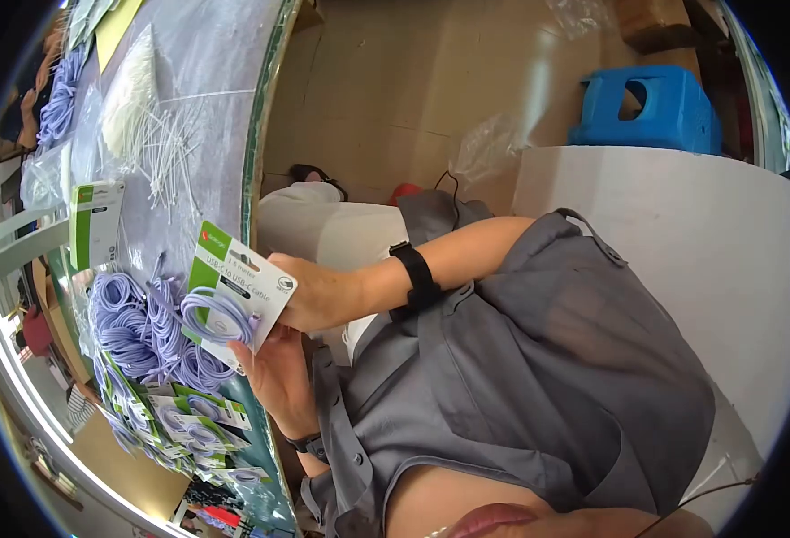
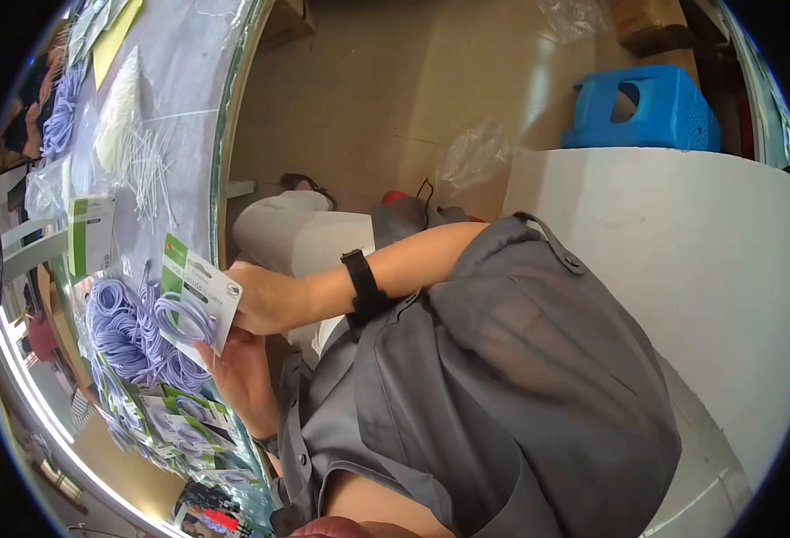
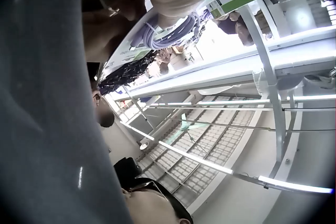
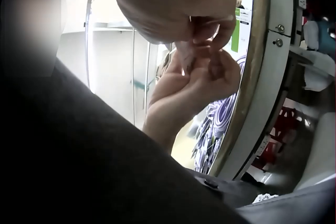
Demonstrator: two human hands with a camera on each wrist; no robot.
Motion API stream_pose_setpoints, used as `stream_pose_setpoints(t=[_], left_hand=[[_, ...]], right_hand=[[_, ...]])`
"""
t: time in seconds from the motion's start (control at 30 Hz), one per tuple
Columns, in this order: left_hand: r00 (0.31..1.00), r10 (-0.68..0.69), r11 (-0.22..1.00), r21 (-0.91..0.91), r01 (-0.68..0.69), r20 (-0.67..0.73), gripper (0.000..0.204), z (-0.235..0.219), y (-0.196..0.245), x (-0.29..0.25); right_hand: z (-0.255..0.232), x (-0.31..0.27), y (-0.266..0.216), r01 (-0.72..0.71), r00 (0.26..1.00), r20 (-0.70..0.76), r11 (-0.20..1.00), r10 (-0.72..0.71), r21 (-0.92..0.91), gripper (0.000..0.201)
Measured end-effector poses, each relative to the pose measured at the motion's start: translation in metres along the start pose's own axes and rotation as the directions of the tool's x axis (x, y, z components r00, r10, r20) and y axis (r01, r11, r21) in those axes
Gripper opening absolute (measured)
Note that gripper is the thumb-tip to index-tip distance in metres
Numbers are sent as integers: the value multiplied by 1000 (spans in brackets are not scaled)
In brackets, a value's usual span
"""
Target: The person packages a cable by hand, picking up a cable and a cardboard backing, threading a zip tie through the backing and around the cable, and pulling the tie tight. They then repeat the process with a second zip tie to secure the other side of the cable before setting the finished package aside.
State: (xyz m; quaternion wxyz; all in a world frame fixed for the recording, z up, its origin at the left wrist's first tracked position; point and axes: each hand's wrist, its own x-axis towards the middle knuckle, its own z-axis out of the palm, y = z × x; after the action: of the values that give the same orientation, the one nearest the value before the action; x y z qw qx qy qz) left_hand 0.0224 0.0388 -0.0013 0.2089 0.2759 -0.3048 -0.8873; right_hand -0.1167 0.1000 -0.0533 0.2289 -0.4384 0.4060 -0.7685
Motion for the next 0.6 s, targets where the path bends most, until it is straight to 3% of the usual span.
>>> stream_pose_setpoints(t=[0.03,0.07,0.13,0.2,0.27,0.33,0.4,0.43,0.47,0.5,0.53,0.6], left_hand=[[994,29,999,15,-28,-101,49,16,-3,2],[994,27,1000,18,-26,-104,49,13,-3,4],[1000,-17,1000,-21,16,-4,49,6,-3,11],[999,3,999,46,-1,-46,48,16,-5,15],[994,48,993,115,-36,-101,47,24,-9,20],[997,14,995,101,-6,-76,46,30,-10,25],[999,-5,998,55,7,-37,42,32,-11,31],[998,26,997,76,-21,-64,41,34,-11,33],[996,48,995,90,-40,-81,40,38,-12,36],[995,61,993,110,-52,-83,39,40,-12,36],[995,64,991,125,-54,-78,39,42,-12,36],[991,78,992,104,-67,-105,38,42,-13,34]], right_hand=[[-1,5,1,12,996,-85,999,-8,48,20],[-6,5,-2,10,996,-88,999,-5,51,20],[-17,4,-8,-195,976,-73,971,206,135,22],[-25,1,5,-151,984,-59,966,167,210,23],[-35,0,7,-98,995,8,988,98,122,26],[-38,2,5,-49,993,-115,994,37,-103,35],[-52,-3,8,-82,982,133,932,137,-354,39],[-58,-8,18,211,968,252,618,-22,-757,29],[-55,2,11,33,999,49,875,-11,-483,40],[-54,1,15,61,998,7,849,-67,-525,42],[-53,3,7,-163,986,-78,960,149,-228,44],[-56,11,3,-10,999,-35,910,-5,-414,45]])
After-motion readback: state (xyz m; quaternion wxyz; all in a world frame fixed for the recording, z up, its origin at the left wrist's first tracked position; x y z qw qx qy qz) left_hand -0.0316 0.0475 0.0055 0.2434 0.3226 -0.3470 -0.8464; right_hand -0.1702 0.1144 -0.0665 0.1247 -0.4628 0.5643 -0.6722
